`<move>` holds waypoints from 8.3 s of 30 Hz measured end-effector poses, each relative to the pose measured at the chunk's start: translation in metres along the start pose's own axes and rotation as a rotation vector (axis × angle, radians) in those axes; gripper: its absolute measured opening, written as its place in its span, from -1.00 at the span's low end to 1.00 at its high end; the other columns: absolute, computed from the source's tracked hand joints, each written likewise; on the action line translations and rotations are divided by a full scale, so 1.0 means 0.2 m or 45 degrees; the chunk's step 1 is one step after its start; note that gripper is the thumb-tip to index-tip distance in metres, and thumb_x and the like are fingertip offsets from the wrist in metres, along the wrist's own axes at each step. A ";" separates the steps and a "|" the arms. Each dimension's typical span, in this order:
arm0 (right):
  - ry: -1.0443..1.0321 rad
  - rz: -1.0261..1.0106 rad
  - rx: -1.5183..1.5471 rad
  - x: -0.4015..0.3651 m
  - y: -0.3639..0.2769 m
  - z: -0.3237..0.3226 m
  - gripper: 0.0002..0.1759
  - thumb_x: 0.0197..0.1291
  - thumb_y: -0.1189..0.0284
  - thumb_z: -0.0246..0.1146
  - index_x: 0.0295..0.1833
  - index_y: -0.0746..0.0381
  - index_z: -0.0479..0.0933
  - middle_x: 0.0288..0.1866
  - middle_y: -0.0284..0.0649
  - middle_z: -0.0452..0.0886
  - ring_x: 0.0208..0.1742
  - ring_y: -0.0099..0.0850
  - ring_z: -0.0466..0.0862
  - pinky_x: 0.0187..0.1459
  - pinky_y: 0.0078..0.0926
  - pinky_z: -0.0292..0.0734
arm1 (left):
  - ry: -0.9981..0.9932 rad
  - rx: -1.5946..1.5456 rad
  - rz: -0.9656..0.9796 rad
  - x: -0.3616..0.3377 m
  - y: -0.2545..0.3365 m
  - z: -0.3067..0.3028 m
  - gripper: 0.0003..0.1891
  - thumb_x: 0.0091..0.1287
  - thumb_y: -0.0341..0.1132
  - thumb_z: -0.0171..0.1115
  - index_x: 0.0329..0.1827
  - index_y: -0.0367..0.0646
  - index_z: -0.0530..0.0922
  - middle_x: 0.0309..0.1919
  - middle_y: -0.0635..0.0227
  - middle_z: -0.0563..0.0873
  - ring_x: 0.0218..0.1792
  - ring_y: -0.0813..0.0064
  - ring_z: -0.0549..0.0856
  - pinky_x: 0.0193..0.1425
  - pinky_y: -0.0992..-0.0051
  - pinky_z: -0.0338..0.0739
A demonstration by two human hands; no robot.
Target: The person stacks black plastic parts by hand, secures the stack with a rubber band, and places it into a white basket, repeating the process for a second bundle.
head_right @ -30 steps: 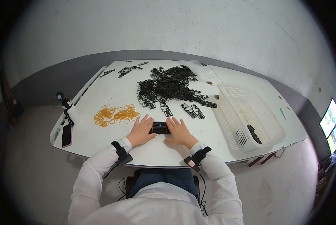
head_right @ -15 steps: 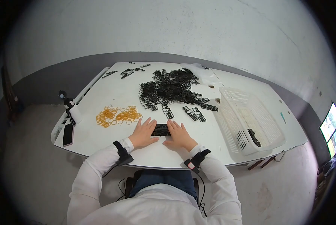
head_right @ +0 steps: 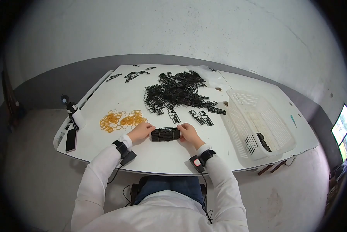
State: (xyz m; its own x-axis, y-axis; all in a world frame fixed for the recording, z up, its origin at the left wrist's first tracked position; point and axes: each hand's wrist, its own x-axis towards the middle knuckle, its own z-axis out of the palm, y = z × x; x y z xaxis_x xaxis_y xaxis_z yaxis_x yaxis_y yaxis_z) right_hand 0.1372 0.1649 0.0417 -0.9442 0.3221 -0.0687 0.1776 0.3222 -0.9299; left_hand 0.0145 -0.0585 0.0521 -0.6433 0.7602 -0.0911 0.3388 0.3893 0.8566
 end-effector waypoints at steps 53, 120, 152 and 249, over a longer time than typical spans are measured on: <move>-0.010 -0.667 -0.326 -0.06 0.14 0.09 -0.30 -0.24 0.56 0.39 0.15 0.34 0.35 0.03 -0.07 0.47 0.04 -0.29 0.51 0.07 -0.43 0.42 | 0.129 0.286 0.641 -0.02 -0.06 0.10 -0.38 -0.13 -0.30 0.47 0.04 -0.34 0.47 -0.15 0.10 0.63 -0.17 0.32 0.64 -0.03 0.50 0.51; 0.173 -0.851 -1.235 -0.11 0.06 0.13 -0.18 -0.18 0.28 0.31 0.25 0.35 0.21 0.23 -0.02 0.31 0.29 -0.09 0.26 0.21 -0.03 0.20 | 0.412 1.251 0.486 -0.12 0.07 0.28 -0.13 0.03 0.07 0.28 0.19 -0.52 0.23 0.15 -0.11 0.37 0.26 0.05 0.28 0.27 0.22 0.22; 0.229 -1.367 -0.925 -0.56 -0.35 0.00 -0.40 -0.39 0.56 0.37 -0.04 0.24 0.45 -0.16 -0.19 0.51 -0.14 -0.22 0.54 -0.13 -0.34 0.46 | 0.528 0.547 1.009 -0.63 0.29 0.06 -0.58 -0.15 -0.42 0.38 -0.14 -0.16 0.53 -0.24 0.26 0.54 -0.23 0.26 0.58 -0.19 0.43 0.49; -0.015 1.383 -0.344 -0.53 0.33 -1.98 -0.01 0.06 -0.25 0.05 0.34 0.34 0.12 0.30 0.22 0.20 0.18 -0.01 0.41 0.13 -0.08 0.35 | 0.137 0.342 0.572 -0.19 0.08 0.03 -0.55 -0.12 -0.39 0.42 -0.10 -0.21 0.53 0.01 0.19 0.50 0.02 0.23 0.51 0.03 0.38 0.46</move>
State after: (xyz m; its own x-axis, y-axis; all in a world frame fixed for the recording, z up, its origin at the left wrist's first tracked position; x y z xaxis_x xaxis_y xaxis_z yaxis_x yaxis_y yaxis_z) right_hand 0.3587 0.5049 0.1303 -0.2536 0.5421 -0.8011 0.9624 0.0581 -0.2653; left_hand 0.0480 -0.0778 0.0672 -0.4562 0.8305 0.3197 0.7518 0.1675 0.6378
